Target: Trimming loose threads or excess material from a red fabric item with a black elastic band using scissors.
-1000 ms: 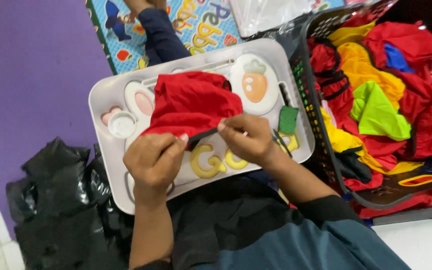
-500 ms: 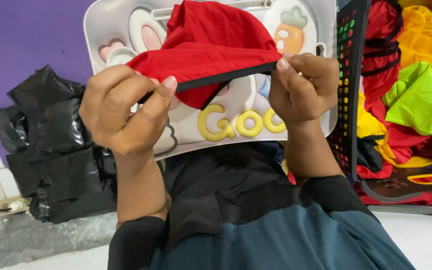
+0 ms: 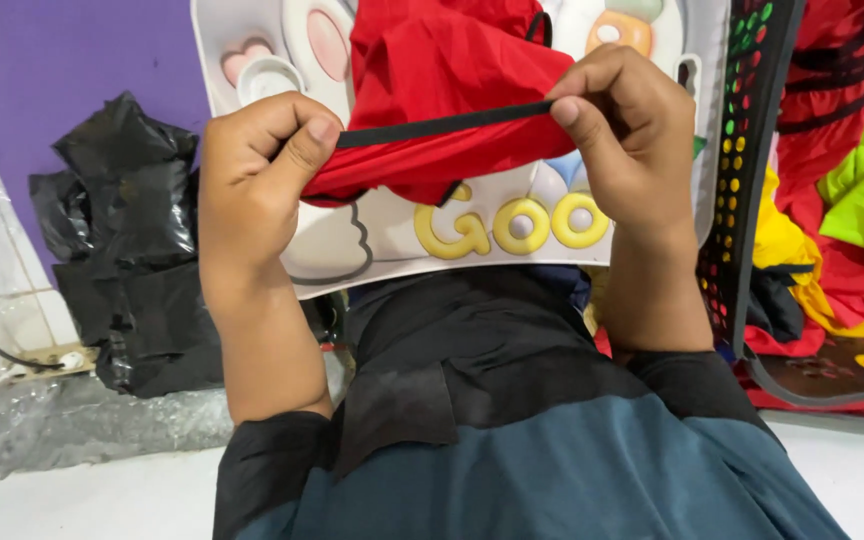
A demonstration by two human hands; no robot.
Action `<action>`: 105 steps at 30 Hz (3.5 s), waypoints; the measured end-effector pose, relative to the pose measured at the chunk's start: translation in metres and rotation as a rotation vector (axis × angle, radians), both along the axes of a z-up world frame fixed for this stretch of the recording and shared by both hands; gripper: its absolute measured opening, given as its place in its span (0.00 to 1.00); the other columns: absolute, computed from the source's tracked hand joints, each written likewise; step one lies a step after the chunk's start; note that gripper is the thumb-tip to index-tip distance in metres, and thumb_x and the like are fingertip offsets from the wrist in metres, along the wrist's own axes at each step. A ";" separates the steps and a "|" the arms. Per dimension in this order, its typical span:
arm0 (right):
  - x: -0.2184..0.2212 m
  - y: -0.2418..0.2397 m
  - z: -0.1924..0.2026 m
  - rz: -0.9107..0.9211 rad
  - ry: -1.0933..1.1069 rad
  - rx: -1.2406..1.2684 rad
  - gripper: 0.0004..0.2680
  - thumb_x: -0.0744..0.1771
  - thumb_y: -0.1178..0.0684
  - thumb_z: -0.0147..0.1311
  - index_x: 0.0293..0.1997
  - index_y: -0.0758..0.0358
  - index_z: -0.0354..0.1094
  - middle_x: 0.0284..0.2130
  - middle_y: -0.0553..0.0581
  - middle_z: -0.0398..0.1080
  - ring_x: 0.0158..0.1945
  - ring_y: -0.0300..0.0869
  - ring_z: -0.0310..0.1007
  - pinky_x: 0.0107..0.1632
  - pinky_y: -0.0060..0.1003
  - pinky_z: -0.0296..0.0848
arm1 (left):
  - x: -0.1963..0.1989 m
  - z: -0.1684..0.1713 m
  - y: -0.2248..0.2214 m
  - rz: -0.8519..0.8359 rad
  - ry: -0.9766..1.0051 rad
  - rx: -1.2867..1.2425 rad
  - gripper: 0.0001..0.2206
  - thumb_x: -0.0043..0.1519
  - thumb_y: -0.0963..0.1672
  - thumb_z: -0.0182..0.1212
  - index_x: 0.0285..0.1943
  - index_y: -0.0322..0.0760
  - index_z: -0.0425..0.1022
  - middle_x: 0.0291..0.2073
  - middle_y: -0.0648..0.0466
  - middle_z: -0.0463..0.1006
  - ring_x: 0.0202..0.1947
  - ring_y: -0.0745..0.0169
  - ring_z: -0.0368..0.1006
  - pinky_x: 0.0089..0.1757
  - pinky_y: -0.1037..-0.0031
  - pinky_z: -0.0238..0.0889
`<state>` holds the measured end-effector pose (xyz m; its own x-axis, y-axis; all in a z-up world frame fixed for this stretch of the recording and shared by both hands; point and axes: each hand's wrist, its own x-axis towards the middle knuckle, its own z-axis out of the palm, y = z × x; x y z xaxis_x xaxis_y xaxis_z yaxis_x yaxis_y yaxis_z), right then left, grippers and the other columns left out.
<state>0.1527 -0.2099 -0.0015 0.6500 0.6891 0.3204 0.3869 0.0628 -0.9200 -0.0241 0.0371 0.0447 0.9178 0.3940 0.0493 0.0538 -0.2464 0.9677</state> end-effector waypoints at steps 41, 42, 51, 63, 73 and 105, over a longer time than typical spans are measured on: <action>-0.025 0.021 -0.019 -0.385 -0.826 0.252 0.11 0.62 0.79 0.61 0.36 0.73 0.67 0.37 0.63 0.65 0.30 0.46 0.63 0.28 0.41 0.62 | -0.008 0.016 -0.022 0.275 -0.622 1.101 0.12 0.55 0.30 0.75 0.34 0.31 0.77 0.36 0.49 0.76 0.39 0.46 0.74 0.43 0.58 0.76; -0.026 0.019 -0.018 -0.360 -0.819 0.273 0.12 0.63 0.80 0.62 0.41 0.73 0.67 0.39 0.65 0.66 0.30 0.47 0.65 0.29 0.41 0.64 | -0.010 0.022 -0.022 0.253 -0.653 1.109 0.12 0.54 0.29 0.73 0.33 0.31 0.75 0.35 0.48 0.76 0.38 0.47 0.73 0.43 0.55 0.77; -0.033 0.010 -0.014 -0.408 -0.738 0.328 0.12 0.64 0.80 0.61 0.42 0.71 0.66 0.41 0.64 0.62 0.33 0.50 0.67 0.34 0.44 0.72 | -0.040 0.046 -0.014 0.091 -0.720 1.139 0.11 0.55 0.29 0.74 0.35 0.28 0.77 0.36 0.45 0.75 0.35 0.46 0.72 0.40 0.52 0.76; -0.012 0.003 -0.028 -0.022 0.182 0.079 0.01 0.72 0.65 0.52 0.43 0.73 0.68 0.37 0.55 0.64 0.36 0.37 0.56 0.43 0.29 0.57 | -0.012 -0.003 -0.026 0.130 -0.090 0.446 0.03 0.66 0.33 0.61 0.45 0.20 0.78 0.33 0.46 0.76 0.28 0.60 0.63 0.34 0.73 0.57; -0.023 0.020 -0.010 -0.076 -0.062 0.187 0.03 0.72 0.62 0.56 0.44 0.73 0.69 0.38 0.59 0.64 0.40 0.43 0.60 0.45 0.35 0.60 | -0.027 0.058 -0.044 0.271 -0.139 0.554 0.03 0.66 0.33 0.56 0.40 0.17 0.72 0.32 0.43 0.72 0.32 0.53 0.61 0.39 0.67 0.54; -0.015 0.023 -0.049 -0.367 -0.781 0.167 0.08 0.61 0.76 0.67 0.37 0.77 0.73 0.35 0.64 0.70 0.27 0.46 0.61 0.28 0.40 0.60 | -0.021 -0.025 -0.027 0.303 -0.517 0.982 0.11 0.47 0.35 0.79 0.33 0.41 0.86 0.37 0.54 0.63 0.40 0.52 0.56 0.42 0.62 0.56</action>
<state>0.1373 -0.1867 -0.0501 0.3741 0.3844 0.8440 0.9242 -0.0789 -0.3737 -0.0451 0.0101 0.0194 0.5726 0.1781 0.8003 -0.1078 -0.9513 0.2889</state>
